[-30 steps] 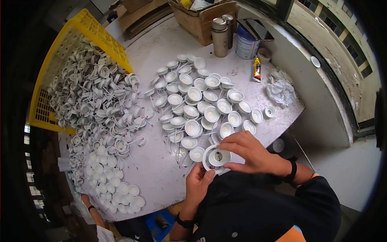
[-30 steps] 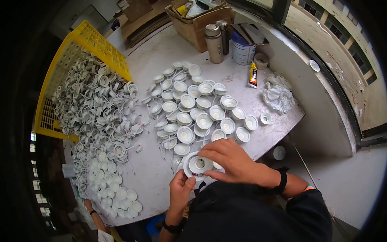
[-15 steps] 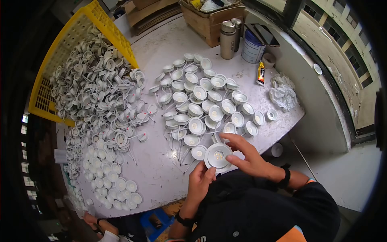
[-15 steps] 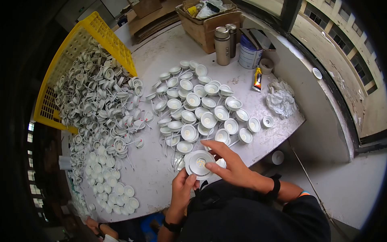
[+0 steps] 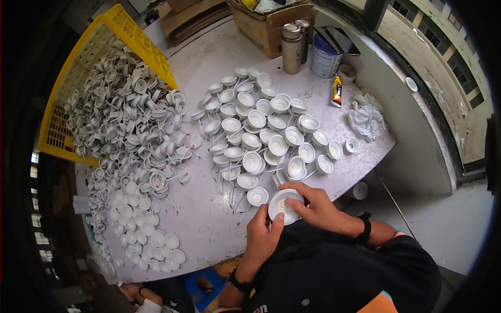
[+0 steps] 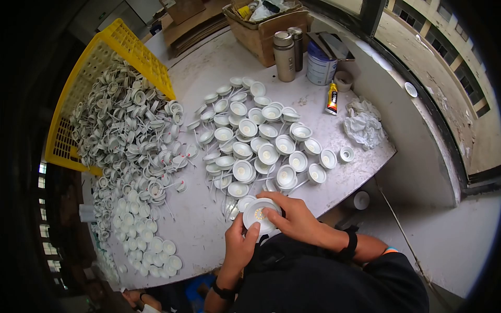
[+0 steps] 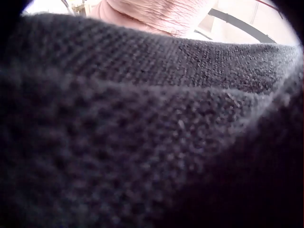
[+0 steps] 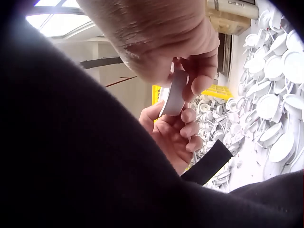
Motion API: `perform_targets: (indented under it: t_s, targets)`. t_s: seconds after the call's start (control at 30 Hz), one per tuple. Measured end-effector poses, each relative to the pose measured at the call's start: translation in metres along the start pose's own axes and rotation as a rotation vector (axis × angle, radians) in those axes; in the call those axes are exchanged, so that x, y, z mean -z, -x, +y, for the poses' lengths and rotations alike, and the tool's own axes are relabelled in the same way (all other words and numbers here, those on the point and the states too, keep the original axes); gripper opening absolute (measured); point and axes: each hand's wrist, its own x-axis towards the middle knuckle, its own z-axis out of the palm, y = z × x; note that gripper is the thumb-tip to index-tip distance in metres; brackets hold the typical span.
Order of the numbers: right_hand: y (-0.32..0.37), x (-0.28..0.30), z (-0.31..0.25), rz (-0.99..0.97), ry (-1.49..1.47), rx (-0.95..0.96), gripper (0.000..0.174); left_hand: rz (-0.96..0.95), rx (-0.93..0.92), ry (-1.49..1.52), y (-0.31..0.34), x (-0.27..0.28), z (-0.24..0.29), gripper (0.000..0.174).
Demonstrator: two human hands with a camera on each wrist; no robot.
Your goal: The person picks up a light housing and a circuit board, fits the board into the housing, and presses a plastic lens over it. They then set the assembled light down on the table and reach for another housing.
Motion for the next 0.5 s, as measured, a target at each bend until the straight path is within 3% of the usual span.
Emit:
perform_targets:
  t_s: [0.13, 0.2, 0.3, 0.33, 0.4, 0.5]
  targets:
    - [0.001, 0.002, 0.003, -0.009, 0.005, 0.021, 0.034, 0.064, -0.016, -0.108, -0.001, -0.001, 0.004, 0.02]
    - [0.002, 0.005, -0.004, -0.105, -0.12, -0.067, 0.034, 0.08, -0.02, -0.168, -0.002, -0.002, 0.006, 0.019]
    - [0.004, 0.006, -0.011, -0.079, -0.286, -0.104, 0.033, 0.101, -0.083, -0.161, -0.003, -0.003, 0.005, 0.018]
    - [0.003, 0.004, -0.006, -0.081, -0.285, -0.107, 0.033, 0.096, -0.079, -0.165, -0.004, -0.003, 0.003, 0.019]
    - [-0.001, -0.001, 0.006, 0.019, -0.092, 0.09, 0.031, 0.087, -0.074, -0.17, -0.005, -0.002, 0.003, 0.019]
    - [0.0, -0.003, 0.001, 0.071, -0.012, 0.095, 0.03, 0.082, -0.133, -0.258, -0.006, -0.001, 0.004, 0.02]
